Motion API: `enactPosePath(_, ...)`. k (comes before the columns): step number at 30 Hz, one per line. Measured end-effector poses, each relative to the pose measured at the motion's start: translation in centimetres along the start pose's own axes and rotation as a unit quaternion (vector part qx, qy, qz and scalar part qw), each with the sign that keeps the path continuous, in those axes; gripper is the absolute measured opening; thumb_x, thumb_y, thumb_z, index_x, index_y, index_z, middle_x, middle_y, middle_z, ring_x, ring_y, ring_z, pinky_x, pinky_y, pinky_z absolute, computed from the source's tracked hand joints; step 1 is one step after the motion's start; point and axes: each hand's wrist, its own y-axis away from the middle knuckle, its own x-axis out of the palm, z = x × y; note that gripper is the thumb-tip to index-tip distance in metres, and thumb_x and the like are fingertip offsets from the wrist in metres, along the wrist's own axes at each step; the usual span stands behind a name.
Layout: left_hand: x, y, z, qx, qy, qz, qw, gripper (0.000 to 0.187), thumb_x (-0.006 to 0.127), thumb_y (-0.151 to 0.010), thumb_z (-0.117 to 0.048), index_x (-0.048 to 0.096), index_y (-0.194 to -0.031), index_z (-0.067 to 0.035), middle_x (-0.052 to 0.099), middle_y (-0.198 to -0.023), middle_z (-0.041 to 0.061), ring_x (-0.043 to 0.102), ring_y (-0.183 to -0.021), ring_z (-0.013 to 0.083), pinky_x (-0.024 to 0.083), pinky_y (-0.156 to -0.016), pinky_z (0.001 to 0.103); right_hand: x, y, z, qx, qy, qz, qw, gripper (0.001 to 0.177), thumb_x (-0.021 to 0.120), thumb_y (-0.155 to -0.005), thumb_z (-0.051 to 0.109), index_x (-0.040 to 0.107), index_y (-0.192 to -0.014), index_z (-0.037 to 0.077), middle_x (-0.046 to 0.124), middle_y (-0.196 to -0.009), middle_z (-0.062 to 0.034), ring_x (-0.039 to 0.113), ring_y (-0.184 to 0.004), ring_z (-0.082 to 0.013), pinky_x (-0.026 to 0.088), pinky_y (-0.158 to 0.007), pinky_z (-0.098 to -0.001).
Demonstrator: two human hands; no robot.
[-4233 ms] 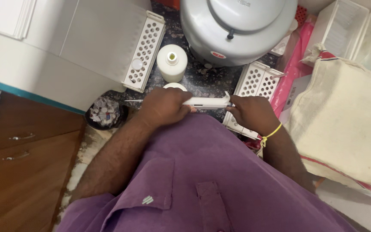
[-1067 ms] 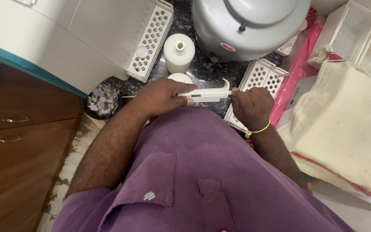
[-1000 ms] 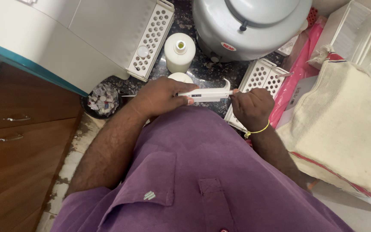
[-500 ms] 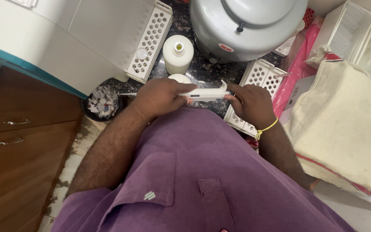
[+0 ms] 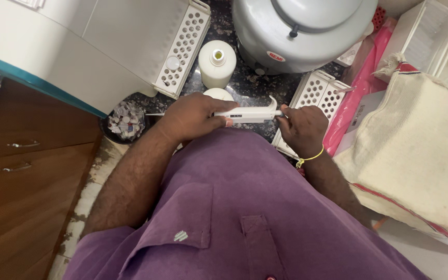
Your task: The person uses a pipette to draw liquid from a small container and dispense it into a larger bottle, repeating the action to transfer liquid.
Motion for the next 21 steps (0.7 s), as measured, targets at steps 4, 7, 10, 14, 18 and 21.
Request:
enactPosePath(4,-0.1,-0.2,-0.5,-0.001,-0.046,-0.012,0.999,0.044,0.071,-0.089,-0.04,0.069,-0.132,-0.031,0.076,-0.117,0.004,0.073,-0.101,0.0231,0.055,-0.091,0.039,-1.0,-1.2,0.1,0.056,-0.061,0.078,0.994,0.025,0.085,-0.084,0.023,0.073,-0.102,0.011,0.063,-0.071,-0.0033,0.061,-0.065,-0.0233,0.047,-0.063,-0.0392)
enactPosePath(7,0.0,-0.2,-0.6,-0.005,-0.053,0.002,0.999,0.044,0.071,-0.089,-0.041,0.069,-0.132,-0.032,0.076,-0.114,0.004,0.073,-0.099,0.0232,0.055,-0.09,0.039,-2.5,-2.5,-0.2,0.044,-0.072,0.175,0.981,0.026,0.08,-0.089,0.029,0.073,-0.106,0.011,0.067,-0.075,-0.0054,0.066,-0.067,-0.0256,0.049,-0.061,-0.04)
enactPosePath(10,0.0,-0.2,-0.8,0.031,-0.091,-0.021,0.995,0.043,0.071,-0.09,-0.041,0.07,-0.132,-0.031,0.076,-0.111,0.006,0.072,-0.099,0.0267,0.055,-0.088,0.042,-3.5,-3.0,-0.1,0.034,-0.053,0.249,0.966,0.029,0.075,-0.093,0.034,0.075,-0.114,0.014,0.067,-0.071,-0.0078,0.066,-0.064,-0.0284,0.049,-0.057,-0.042)
enactPosePath(14,0.1,-0.6,-1.2,0.005,-0.117,0.015,0.993,0.043,0.068,-0.09,-0.043,0.068,-0.133,-0.035,0.076,-0.108,0.006,0.073,-0.097,0.0263,0.056,-0.087,0.043,-3.3,-2.8,-0.2,0.032,-0.044,0.268,0.962,0.026,0.078,-0.09,0.036,0.077,-0.11,0.019,0.068,-0.069,-0.0066,0.065,-0.06,-0.0274,0.047,-0.054,-0.0423)
enactPosePath(18,0.4,-0.7,-1.0,0.002,-0.104,0.017,0.994,0.042,0.068,-0.091,-0.045,0.068,-0.132,-0.035,0.077,-0.109,0.005,0.073,-0.097,0.0251,0.055,-0.089,0.043,-1.7,-1.1,0.5,0.109,-0.015,0.22,0.969,0.024,0.084,-0.083,0.034,0.078,-0.101,0.02,0.063,-0.061,-0.0062,0.062,-0.055,-0.0259,0.046,-0.054,-0.0418)
enactPosePath(21,0.3,-0.7,-0.6,0.007,-0.072,0.011,0.997,0.042,0.068,-0.09,-0.043,0.069,-0.131,-0.034,0.076,-0.113,0.005,0.073,-0.098,0.0255,0.056,-0.09,0.042,-0.8,-0.3,0.7,0.077,0.04,0.118,0.989,0.019,0.085,-0.08,0.023,0.074,-0.095,0.018,0.06,-0.064,-0.005,0.061,-0.06,-0.0254,0.046,-0.059,-0.0421)
